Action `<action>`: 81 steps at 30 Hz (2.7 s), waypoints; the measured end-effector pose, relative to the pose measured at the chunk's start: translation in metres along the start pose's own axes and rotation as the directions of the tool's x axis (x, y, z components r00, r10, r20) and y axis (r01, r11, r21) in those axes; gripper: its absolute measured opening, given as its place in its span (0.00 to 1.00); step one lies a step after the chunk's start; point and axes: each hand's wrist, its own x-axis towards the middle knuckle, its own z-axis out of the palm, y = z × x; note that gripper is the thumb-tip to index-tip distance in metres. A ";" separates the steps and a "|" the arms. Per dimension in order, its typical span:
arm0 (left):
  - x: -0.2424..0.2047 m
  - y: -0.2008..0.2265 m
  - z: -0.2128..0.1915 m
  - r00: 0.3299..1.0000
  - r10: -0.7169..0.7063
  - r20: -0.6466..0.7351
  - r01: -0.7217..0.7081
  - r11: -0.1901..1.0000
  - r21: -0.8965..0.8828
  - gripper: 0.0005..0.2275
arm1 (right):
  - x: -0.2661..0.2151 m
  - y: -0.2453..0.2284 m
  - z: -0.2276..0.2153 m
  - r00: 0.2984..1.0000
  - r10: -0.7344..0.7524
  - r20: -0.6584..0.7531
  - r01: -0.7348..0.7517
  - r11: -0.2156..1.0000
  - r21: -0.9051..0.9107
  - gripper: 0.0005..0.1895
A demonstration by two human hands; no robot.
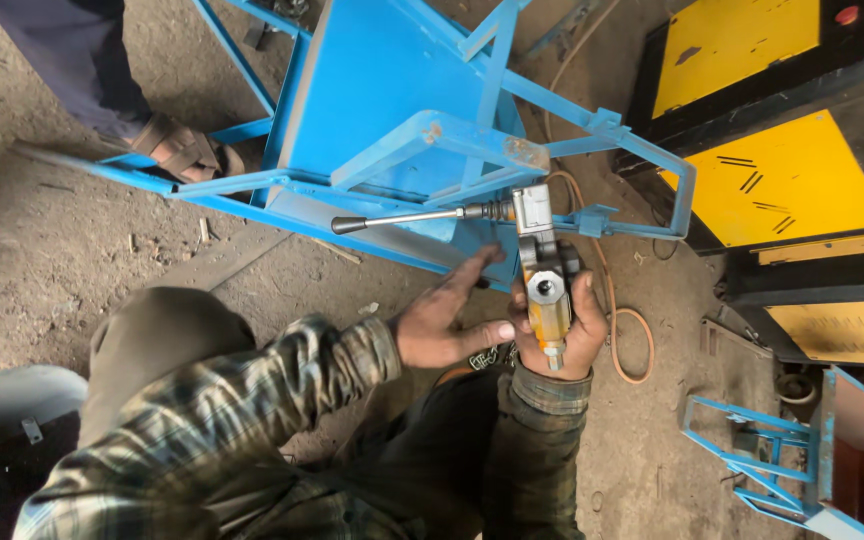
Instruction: The person assembles a mechanical component using a screwdriver and a wrench. They insert a screwdriver into the component, tighten it, and then use a wrench to further secure the assembly. The task involves precise manipulation of the component and tools.
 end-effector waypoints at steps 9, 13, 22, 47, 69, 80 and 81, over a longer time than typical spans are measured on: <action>0.005 -0.008 0.005 0.994 0.109 -0.016 -0.110 0.974 -0.197 0.55 | -0.002 0.014 0.003 0.996 -0.076 -0.045 0.065 0.976 -0.207 0.30; 0.004 -0.003 0.007 0.983 0.146 -0.115 -0.171 0.953 -0.252 0.53 | 0.003 0.016 0.004 0.999 -0.049 0.022 0.053 0.979 -0.199 0.33; 0.006 -0.003 0.008 0.982 0.103 -0.156 -0.151 0.929 -0.338 0.53 | 0.006 0.019 0.005 0.999 -0.027 0.035 0.034 0.979 -0.201 0.35; 0.007 -0.007 0.004 0.993 -0.022 0.117 0.097 0.726 -0.681 0.43 | -0.004 0.018 0.031 0.980 -0.198 -0.035 0.163 0.885 -0.437 0.30; 0.008 -0.015 0.005 0.977 0.095 0.189 0.073 0.687 -0.723 0.36 | -0.012 0.013 0.035 0.964 -0.263 0.050 0.246 0.793 -0.557 0.33; 0.019 -0.034 0.018 0.981 0.131 0.146 0.015 0.693 -0.721 0.29 | -0.008 0.012 0.041 0.979 -0.190 0.072 0.198 0.813 -0.548 0.31; 0.020 -0.035 0.019 0.979 0.148 0.140 0.006 0.666 -0.746 0.29 | -0.007 0.012 0.042 0.980 -0.180 0.084 0.196 0.808 -0.556 0.31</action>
